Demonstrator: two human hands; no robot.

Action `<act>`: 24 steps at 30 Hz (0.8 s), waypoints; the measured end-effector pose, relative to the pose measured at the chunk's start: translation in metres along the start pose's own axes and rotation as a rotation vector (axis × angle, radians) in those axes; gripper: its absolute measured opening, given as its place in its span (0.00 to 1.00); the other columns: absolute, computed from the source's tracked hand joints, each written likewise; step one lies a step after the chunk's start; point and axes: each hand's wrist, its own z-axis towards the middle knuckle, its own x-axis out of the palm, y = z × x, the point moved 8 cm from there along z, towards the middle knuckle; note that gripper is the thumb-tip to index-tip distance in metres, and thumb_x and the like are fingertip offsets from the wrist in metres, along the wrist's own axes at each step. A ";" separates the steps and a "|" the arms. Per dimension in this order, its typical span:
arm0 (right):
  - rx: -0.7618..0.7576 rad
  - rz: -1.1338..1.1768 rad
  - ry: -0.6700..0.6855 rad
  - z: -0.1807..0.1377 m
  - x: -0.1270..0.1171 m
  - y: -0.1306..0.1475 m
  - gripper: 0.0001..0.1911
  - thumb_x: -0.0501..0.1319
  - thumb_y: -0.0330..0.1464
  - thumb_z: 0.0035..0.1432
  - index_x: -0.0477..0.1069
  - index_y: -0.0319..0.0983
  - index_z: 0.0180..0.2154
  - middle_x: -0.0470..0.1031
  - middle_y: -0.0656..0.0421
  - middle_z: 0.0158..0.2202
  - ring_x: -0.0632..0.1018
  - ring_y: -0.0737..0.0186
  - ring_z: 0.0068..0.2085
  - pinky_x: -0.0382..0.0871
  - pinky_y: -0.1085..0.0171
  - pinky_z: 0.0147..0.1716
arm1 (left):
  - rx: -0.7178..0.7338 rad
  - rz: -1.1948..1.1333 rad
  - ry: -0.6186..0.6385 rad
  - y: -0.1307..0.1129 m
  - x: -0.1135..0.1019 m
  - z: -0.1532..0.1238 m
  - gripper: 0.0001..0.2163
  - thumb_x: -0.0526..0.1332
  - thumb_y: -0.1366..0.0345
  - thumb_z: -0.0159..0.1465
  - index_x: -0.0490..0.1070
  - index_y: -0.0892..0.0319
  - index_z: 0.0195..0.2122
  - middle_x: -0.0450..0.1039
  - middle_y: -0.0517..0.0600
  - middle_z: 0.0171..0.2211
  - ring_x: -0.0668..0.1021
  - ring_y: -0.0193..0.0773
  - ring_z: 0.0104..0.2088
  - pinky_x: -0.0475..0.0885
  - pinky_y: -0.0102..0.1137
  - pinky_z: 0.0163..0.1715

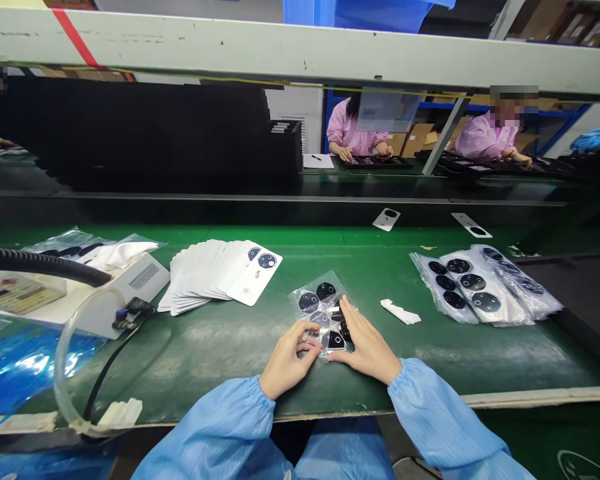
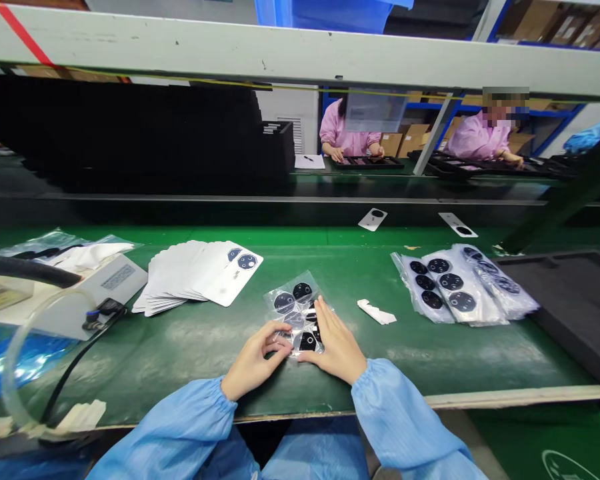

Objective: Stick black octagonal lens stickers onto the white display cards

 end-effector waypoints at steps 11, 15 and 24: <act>-0.052 0.025 0.205 -0.001 -0.012 -0.021 0.66 0.67 0.56 0.43 0.30 0.37 0.68 0.33 0.49 0.69 0.44 0.49 0.68 0.45 0.52 0.65 | -0.116 0.095 -0.236 0.039 -0.090 0.029 0.15 0.55 0.68 0.58 0.70 0.60 0.47 0.76 0.53 0.39 0.77 0.36 0.34 0.74 0.32 0.37; -0.074 0.044 0.293 -0.004 -0.021 -0.035 0.65 0.67 0.56 0.44 0.31 0.38 0.68 0.35 0.50 0.69 0.44 0.48 0.67 0.43 0.52 0.66 | -0.192 0.206 -0.419 0.048 -0.133 0.036 0.15 0.59 0.60 0.58 0.71 0.61 0.44 0.76 0.52 0.34 0.78 0.39 0.31 0.74 0.34 0.33; -0.044 0.036 0.301 -0.014 -0.036 -0.051 0.62 0.67 0.54 0.46 0.32 0.41 0.68 0.37 0.52 0.69 0.46 0.47 0.67 0.44 0.51 0.66 | -0.076 0.318 -0.773 -0.012 -0.178 0.007 0.18 0.61 0.62 0.56 0.64 0.59 0.47 0.67 0.57 0.50 0.77 0.40 0.37 0.74 0.36 0.36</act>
